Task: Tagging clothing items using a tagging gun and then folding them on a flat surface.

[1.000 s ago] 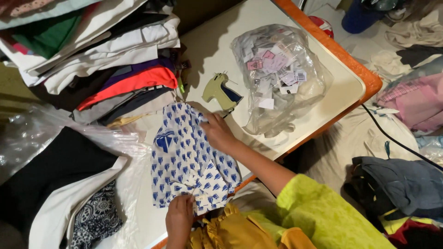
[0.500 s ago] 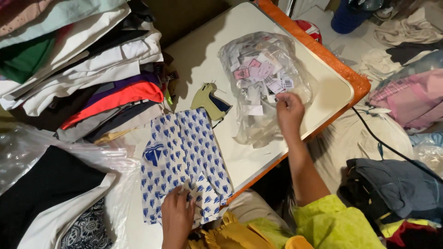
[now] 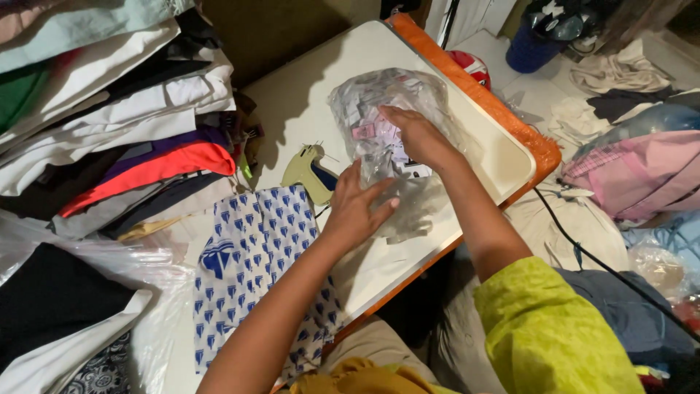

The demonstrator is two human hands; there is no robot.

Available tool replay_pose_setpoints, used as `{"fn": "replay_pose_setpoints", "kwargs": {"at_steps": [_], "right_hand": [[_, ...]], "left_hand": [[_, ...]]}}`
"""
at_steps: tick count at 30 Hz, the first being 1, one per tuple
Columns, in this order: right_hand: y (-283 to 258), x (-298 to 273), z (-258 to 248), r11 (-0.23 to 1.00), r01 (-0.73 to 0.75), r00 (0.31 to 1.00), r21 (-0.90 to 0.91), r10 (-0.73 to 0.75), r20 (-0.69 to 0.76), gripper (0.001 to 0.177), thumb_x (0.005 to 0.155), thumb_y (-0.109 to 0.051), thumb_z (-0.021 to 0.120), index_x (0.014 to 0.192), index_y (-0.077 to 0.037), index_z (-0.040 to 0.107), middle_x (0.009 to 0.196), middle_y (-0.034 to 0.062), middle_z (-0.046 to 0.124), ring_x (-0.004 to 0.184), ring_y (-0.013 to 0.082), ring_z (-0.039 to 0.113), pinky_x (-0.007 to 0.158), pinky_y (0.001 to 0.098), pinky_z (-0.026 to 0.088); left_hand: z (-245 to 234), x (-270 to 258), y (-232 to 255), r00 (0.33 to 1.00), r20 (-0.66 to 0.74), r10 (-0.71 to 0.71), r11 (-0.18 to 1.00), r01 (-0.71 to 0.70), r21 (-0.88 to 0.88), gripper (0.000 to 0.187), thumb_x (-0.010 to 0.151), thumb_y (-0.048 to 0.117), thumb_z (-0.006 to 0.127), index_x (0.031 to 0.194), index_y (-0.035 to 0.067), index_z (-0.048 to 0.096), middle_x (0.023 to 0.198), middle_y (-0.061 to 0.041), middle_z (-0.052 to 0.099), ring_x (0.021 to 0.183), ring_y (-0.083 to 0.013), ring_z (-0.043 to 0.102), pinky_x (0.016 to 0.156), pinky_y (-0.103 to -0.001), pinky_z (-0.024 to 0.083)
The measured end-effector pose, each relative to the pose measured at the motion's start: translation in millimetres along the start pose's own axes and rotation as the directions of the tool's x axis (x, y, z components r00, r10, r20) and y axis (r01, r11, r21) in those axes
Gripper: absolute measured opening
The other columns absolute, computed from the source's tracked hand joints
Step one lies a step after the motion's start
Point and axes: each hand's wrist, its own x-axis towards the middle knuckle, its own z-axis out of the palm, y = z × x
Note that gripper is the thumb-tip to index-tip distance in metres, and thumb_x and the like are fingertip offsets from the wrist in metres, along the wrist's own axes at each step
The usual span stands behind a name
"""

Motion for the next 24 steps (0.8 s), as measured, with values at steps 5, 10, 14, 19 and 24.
{"fn": "replay_pose_setpoints", "kwargs": {"at_steps": [5, 10, 14, 19, 24], "right_hand": [[18.4, -2.5, 7.2, 0.996, 0.075, 0.994, 0.054, -0.079, 0.070, 0.073, 0.079, 0.015, 0.052, 0.148, -0.009, 0.055, 0.140, 0.0206, 0.059, 0.128, 0.0366, 0.057, 0.108, 0.0390, 0.046], [41.4, -19.3, 24.3, 0.969, -0.068, 0.992, -0.238, 0.091, 0.087, 0.038, 0.085, -0.010, 0.075, 0.121, -0.015, 0.066, 0.135, 0.0113, 0.065, 0.137, 0.0323, 0.058, 0.117, 0.0367, 0.047], [32.5, -12.9, 24.1, 0.978, -0.167, 0.985, -0.128, 0.159, -0.071, 0.108, 0.067, -0.042, 0.093, 0.150, -0.006, 0.034, 0.153, 0.0303, 0.032, 0.142, 0.0489, 0.032, 0.112, 0.0538, 0.034], [-12.3, 2.5, 28.7, 0.838, -0.515, 0.854, -0.179, 0.520, -0.018, 0.128, 0.060, -0.050, 0.097, 0.161, -0.020, 0.024, 0.166, 0.0264, 0.011, 0.148, 0.0523, 0.018, 0.108, 0.0622, 0.029], [23.2, -17.4, 73.3, 0.833, -0.287, 0.951, -0.473, 0.306, -0.037, 0.038, 0.100, -0.026, 0.069, 0.138, -0.029, 0.069, 0.141, 0.0092, 0.066, 0.134, 0.0378, 0.059, 0.103, 0.0592, 0.050]], "left_hand": [[19.0, 36.5, -11.3, 0.928, 0.129, -0.349, 0.922, 0.315, 0.226, 0.055, 0.089, 0.040, 0.069, 0.141, 0.026, 0.057, 0.155, -0.029, 0.031, 0.137, -0.0462, 0.036, 0.107, -0.055, 0.038], [23.3, 42.9, -33.9, 0.839, 0.129, -0.528, 0.835, 0.487, 0.255, 0.088, 0.087, 0.013, 0.062, 0.163, 0.014, 0.017, 0.133, -0.029, 0.048, 0.109, -0.0456, 0.059, 0.091, -0.053, 0.053], [24.4, 48.3, -43.2, 0.901, 0.025, -0.433, 0.894, 0.425, 0.144, 0.094, 0.086, -0.003, 0.054, 0.163, 0.002, 0.000, 0.117, -0.034, 0.056, 0.095, -0.0492, 0.065, 0.081, -0.055, 0.055], [26.6, 40.7, -28.8, 0.930, -0.027, -0.365, 0.931, 0.365, -0.014, 0.096, 0.083, -0.005, 0.053, 0.160, -0.002, -0.003, 0.112, -0.040, 0.061, 0.094, -0.0531, 0.065, 0.080, -0.056, 0.051], [-1.1, 19.7, -8.7, 0.933, -0.006, -0.359, 0.926, 0.355, -0.127, 0.102, 0.077, -0.006, 0.055, 0.160, -0.004, -0.004, 0.102, -0.040, 0.063, 0.083, -0.0526, 0.067, 0.076, -0.053, 0.053]]}}
